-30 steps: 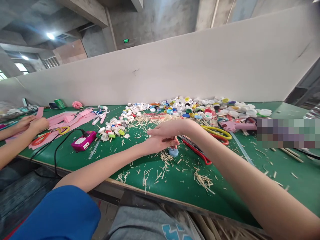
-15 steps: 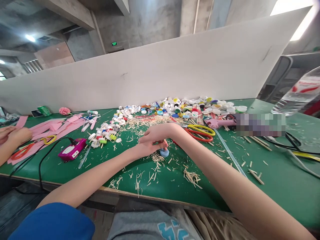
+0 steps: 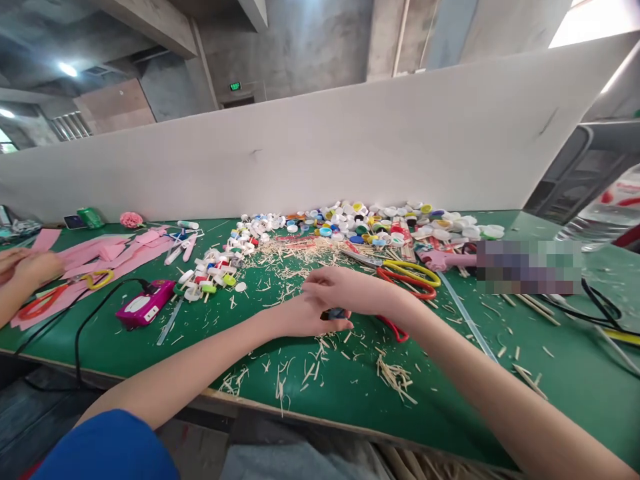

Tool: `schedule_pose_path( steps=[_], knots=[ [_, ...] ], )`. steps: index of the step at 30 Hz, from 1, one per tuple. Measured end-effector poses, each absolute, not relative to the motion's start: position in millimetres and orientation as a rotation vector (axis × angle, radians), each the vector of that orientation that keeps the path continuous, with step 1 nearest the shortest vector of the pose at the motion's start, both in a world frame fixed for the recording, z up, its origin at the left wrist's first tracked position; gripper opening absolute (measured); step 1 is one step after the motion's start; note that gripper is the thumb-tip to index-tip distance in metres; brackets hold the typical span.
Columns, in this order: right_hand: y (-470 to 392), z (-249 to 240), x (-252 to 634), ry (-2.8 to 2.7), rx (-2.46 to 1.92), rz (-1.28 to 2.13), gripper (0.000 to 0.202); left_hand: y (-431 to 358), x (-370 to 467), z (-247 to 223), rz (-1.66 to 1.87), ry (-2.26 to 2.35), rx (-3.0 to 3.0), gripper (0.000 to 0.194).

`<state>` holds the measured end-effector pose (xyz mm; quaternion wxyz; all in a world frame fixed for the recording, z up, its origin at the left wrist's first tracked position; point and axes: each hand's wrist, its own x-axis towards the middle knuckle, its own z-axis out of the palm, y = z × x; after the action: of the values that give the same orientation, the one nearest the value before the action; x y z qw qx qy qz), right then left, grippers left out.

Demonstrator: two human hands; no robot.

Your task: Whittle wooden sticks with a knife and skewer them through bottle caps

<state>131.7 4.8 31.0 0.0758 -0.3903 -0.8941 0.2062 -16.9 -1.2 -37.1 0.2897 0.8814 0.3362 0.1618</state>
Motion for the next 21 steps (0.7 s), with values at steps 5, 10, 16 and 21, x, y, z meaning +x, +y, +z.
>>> schedule_pose_path(
  steps=[5,10,16,21],
  knots=[
    [-4.9,3.0,174.3,-2.386,-1.356,0.490,0.037,2.1,-14.2,-38.6,0.651,0.875,2.540,0.027],
    [-12.5,-17.0,183.4,-2.566,-1.152,0.083,0.036,4.9,-20.4,-29.6,0.661,1.057,2.459,0.023],
    [-17.5,-26.7,196.3,-2.575,-0.851,-0.217,0.028,7.4,-23.5,-9.7,0.373,0.979,2.294,0.027],
    [-19.5,-21.9,207.6,-2.574,-0.865,-0.160,0.026,11.3,-14.0,-16.0,0.379,0.836,2.380,0.021]
  ],
)
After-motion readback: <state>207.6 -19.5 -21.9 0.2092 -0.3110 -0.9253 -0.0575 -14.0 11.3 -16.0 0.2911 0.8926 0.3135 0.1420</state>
